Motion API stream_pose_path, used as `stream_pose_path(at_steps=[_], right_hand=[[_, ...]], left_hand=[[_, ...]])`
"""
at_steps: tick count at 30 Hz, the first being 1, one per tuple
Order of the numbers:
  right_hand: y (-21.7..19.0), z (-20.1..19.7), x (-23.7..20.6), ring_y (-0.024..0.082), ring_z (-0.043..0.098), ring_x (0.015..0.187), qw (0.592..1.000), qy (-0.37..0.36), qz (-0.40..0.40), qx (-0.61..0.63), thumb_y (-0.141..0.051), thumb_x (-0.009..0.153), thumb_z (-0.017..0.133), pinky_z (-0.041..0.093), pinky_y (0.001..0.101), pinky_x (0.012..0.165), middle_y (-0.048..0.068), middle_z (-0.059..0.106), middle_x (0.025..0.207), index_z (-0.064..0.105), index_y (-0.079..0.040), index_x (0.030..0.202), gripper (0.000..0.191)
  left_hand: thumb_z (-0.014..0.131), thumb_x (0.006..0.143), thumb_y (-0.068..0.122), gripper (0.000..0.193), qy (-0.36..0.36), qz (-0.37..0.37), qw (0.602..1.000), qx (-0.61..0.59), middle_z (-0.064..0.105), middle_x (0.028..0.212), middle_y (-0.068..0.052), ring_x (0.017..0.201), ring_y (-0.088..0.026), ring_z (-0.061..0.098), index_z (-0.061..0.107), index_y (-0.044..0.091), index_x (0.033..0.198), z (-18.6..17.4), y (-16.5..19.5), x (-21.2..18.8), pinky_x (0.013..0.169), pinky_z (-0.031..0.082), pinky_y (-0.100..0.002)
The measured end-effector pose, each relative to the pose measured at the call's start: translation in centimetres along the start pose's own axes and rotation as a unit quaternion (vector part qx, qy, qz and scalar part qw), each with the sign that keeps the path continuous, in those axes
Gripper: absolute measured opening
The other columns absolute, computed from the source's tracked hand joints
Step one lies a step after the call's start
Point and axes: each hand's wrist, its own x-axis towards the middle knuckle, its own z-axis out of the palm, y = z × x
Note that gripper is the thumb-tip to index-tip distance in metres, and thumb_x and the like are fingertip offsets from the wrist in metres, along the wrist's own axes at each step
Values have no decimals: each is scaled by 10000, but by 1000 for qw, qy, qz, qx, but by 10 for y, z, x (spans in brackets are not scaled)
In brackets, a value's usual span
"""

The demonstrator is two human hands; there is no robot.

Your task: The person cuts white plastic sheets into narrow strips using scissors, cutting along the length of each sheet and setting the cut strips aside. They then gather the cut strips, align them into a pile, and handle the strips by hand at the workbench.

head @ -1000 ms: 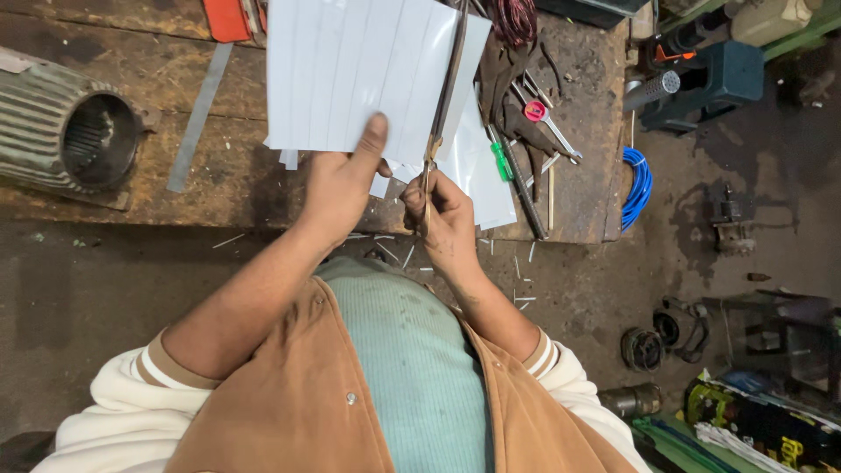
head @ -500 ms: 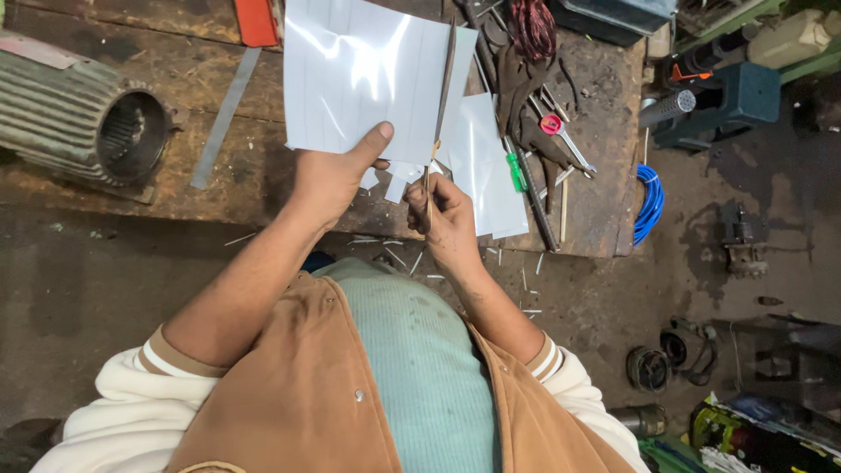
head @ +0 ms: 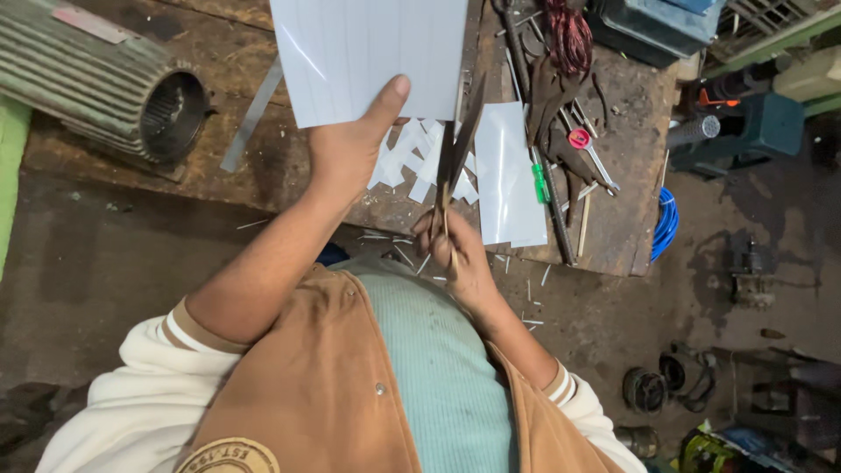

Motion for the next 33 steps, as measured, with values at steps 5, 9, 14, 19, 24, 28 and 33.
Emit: stream_pose_path(at_steps=[5,9,14,19,24,28,33], right_hand=[[-5,6,-8,78,519,734,998,-28,37,-31,-685,924,657,417,235,647,-25,540,815,617,-22,1089,684],[-2,7,-10,65,504,723,997,-6,62,-39,-556,979,700,414,236,651,-22,558,804,616,-25,1046,541],[4,5,-12,55,522,743,999,5,39,-34,-412,991,716,426,227,655,-25,583,861,626,-26,1026,398],[7,5,-11,59,533,723,997,26,51,-49,-375,975,741,434,228,634,-13,618,864,638,-14,972,376],[7,3,-8,58,533,715,998,39,50,-25,-424,956,748,430,225,634,-11,616,843,646,-20,966,416],[3,-3,-5,42,498,746,998,55,25,2,-443,950,731,399,207,660,-29,587,858,647,-25,1011,430],[3,-3,-5,64,540,744,996,77,38,-39,-310,947,759,453,232,658,-7,626,842,634,-13,924,323]], left_hand=[[773,976,250,449,0,11,998,69,691,1169,-109,1027,-176,703,600,-30,1282,10,13,-1,850,634,-319],[780,1028,271,456,-14,78,992,95,684,1236,-112,1145,-186,672,603,-32,1319,14,17,-4,995,578,-328],[769,1018,304,467,-21,57,993,106,684,1209,-115,1109,-190,680,610,-31,1303,12,14,-3,950,595,-327],[753,1018,319,492,-39,69,994,81,662,1210,-130,1122,-216,697,573,-33,1312,9,9,3,916,635,-327],[767,1007,313,476,-39,33,995,89,692,1163,-116,1065,-191,714,597,-38,1279,11,9,-1,876,637,-301],[792,964,280,445,-39,-8,995,92,691,1076,-99,939,-171,689,623,-50,1212,21,11,-17,772,609,-291],[787,996,228,389,-53,-8,996,69,695,1089,-92,954,-167,693,629,-47,1222,23,13,-21,794,625,-297]])
